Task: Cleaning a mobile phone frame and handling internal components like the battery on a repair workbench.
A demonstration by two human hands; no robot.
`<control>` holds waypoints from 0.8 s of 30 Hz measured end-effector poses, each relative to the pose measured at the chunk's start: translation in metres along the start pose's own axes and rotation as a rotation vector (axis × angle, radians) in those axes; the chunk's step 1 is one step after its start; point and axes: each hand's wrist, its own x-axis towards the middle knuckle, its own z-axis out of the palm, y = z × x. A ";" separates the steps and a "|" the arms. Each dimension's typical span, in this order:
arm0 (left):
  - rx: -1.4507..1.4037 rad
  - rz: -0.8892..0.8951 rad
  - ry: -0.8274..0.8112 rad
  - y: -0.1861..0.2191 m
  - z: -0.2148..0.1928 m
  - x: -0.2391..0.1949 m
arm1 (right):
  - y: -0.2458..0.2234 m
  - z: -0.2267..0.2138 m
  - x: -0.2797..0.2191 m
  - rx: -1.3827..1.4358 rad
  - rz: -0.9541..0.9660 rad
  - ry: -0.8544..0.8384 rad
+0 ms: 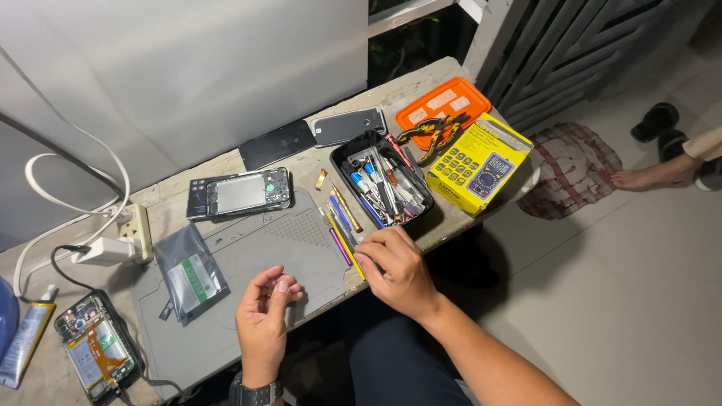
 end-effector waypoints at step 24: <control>-0.177 0.113 -0.041 -0.024 -0.005 0.006 | -0.006 0.027 -0.029 0.012 -0.048 -0.172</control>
